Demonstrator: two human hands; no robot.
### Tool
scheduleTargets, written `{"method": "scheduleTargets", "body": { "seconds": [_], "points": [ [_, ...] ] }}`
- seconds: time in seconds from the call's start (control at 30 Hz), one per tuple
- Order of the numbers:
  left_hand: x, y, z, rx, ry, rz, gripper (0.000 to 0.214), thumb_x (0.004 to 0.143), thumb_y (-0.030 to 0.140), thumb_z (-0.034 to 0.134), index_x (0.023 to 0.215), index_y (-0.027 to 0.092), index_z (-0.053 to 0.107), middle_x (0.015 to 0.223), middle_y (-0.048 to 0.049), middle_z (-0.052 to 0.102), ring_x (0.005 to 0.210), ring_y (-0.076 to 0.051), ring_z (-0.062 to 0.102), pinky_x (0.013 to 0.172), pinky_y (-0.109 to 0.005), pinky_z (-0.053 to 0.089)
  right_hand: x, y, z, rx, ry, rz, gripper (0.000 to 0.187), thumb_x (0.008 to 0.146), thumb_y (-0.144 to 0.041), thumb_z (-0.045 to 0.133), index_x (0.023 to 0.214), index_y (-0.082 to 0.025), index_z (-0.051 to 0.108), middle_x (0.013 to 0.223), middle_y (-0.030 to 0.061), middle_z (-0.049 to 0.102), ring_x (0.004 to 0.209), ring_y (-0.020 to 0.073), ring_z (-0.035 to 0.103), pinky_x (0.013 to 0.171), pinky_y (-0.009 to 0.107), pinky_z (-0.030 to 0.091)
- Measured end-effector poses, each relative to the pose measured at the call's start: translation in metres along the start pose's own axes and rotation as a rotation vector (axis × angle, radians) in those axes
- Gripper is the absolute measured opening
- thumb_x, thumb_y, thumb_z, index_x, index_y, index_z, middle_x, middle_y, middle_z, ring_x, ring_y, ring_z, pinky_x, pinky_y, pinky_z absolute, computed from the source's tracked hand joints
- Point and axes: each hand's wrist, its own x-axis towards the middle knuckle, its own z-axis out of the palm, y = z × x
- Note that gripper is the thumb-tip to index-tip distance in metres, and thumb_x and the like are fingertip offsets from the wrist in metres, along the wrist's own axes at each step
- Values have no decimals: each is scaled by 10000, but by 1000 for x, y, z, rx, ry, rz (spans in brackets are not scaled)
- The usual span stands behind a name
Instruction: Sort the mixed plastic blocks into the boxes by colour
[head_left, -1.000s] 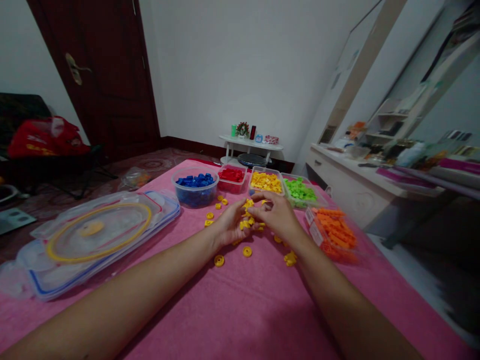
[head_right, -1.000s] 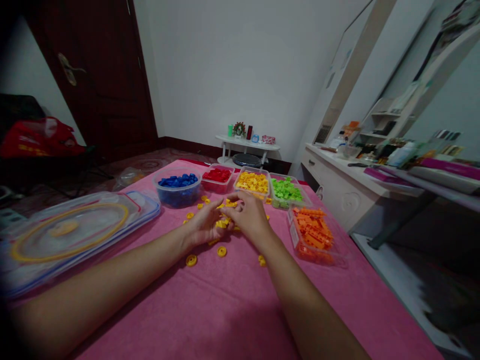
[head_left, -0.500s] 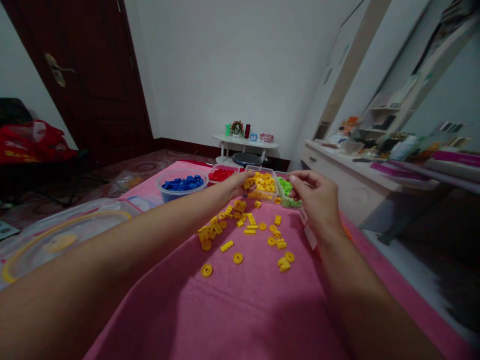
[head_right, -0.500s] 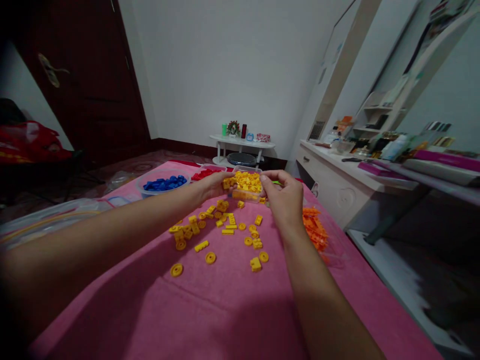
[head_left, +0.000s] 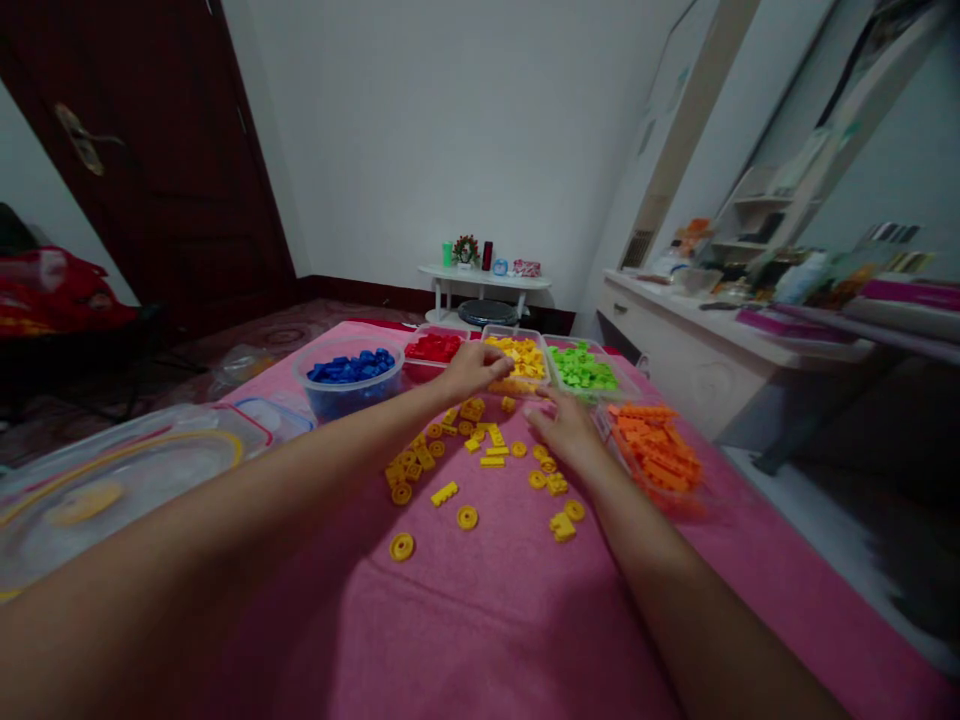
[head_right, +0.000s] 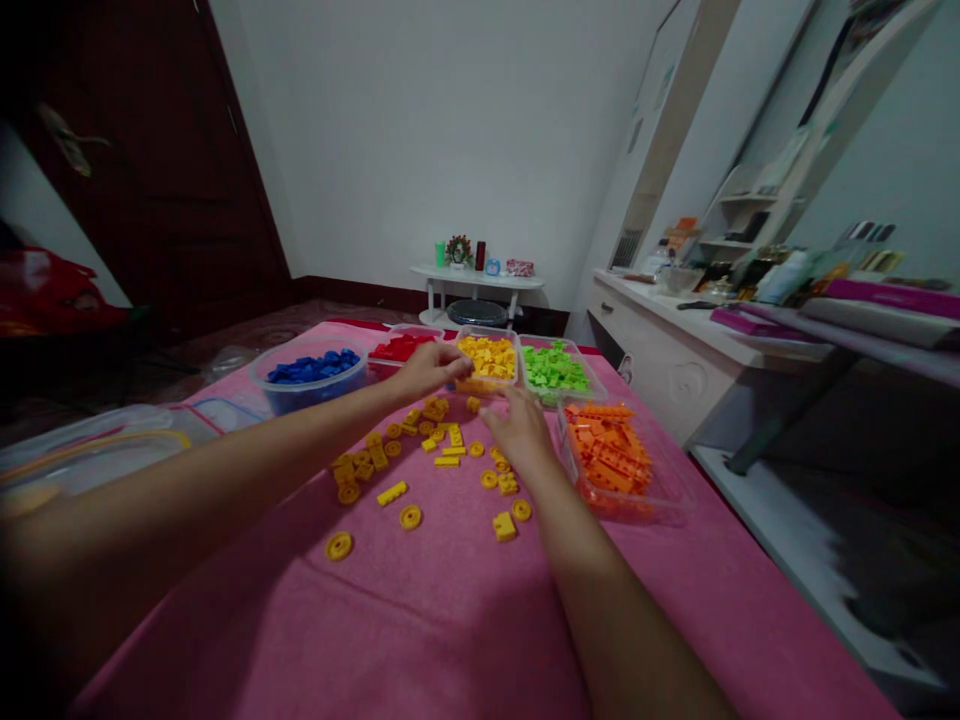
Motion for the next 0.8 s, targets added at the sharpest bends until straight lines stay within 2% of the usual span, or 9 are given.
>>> {"method": "scheduleTargets", "body": {
  "seconds": [0.1, 0.2, 0.3, 0.37, 0.43, 0.53, 0.6, 0.7, 0.8],
  "points": [
    [-31, -3, 9, 120, -87, 93, 404, 856, 409, 465, 1057, 127, 674, 1042, -92, 692, 951, -220, 619, 864, -316, 447, -8, 8, 14, 18, -50, 74, 501, 709, -307, 622, 1175, -130, 579, 1268, 162, 556, 1205, 287, 488, 1034, 455, 337],
    [-53, -2, 13, 113, -195, 153, 473, 886, 436, 425, 1244, 163, 572, 1250, -87, 602, 1116, -218, 555, 961, -304, 395, -13, -1, 23, 274, -178, 72, 523, 667, -242, 626, 1180, -160, 567, 1233, 116, 596, 1192, 260, 507, 1023, 432, 365],
    [-63, 2, 9, 65, -206, 101, 465, 905, 460, 375, 1144, 162, 640, 1105, -76, 675, 981, -208, 617, 871, -288, 439, -12, -12, 22, 673, -309, 100, 414, 694, -226, 559, 1101, -161, 595, 1027, 76, 689, 985, 203, 634, 867, 350, 492],
    [-68, 4, 4, 0, -107, -30, 532, 904, 507, 339, 999, 121, 694, 908, -87, 712, 807, -199, 647, 730, -273, 467, -8, -12, 18, 739, -264, 180, 316, 710, -237, 535, 1000, -143, 618, 851, 62, 704, 773, 172, 669, 726, 306, 530],
    [-71, 4, 1, -86, -7, -144, 582, 896, 535, 324, 896, 95, 704, 753, -86, 697, 680, -180, 636, 617, -252, 453, -3, -6, 14, 584, -127, 234, 282, 719, -234, 522, 965, -135, 620, 719, 41, 679, 614, 148, 639, 612, 274, 520],
    [-78, 1, 3, -225, 50, -233, 548, 878, 523, 372, 827, 84, 696, 678, -80, 675, 619, -158, 621, 560, -230, 435, 6, 10, 9, 226, -11, 232, 352, 724, -189, 507, 1058, -142, 607, 616, 13, 645, 565, 146, 609, 575, 252, 486],
    [-81, -2, 7, -305, 45, -273, 517, 868, 508, 401, 811, 82, 689, 687, -87, 682, 609, -152, 623, 551, -228, 440, 14, 18, 9, 41, -36, 221, 401, 704, -142, 512, 1094, -152, 605, 611, 14, 649, 613, 157, 624, 617, 250, 480],
    [-83, -5, 11, -329, 20, -269, 488, 858, 496, 428, 816, 87, 691, 735, -100, 701, 625, -153, 633, 567, -232, 458, 27, 26, 13, -129, -108, 285, 440, 646, -91, 532, 1072, -159, 619, 607, 19, 656, 643, 174, 635, 637, 253, 471],
    [-85, -7, 11, -312, -18, -235, 481, 856, 493, 434, 820, 90, 693, 784, -113, 714, 666, -162, 649, 600, -239, 477, 38, 29, 19, -170, -168, 363, 485, 595, -74, 540, 1069, -146, 615, 508, 0, 618, 518, 176, 603, 554, 260, 457]
  ]
}}
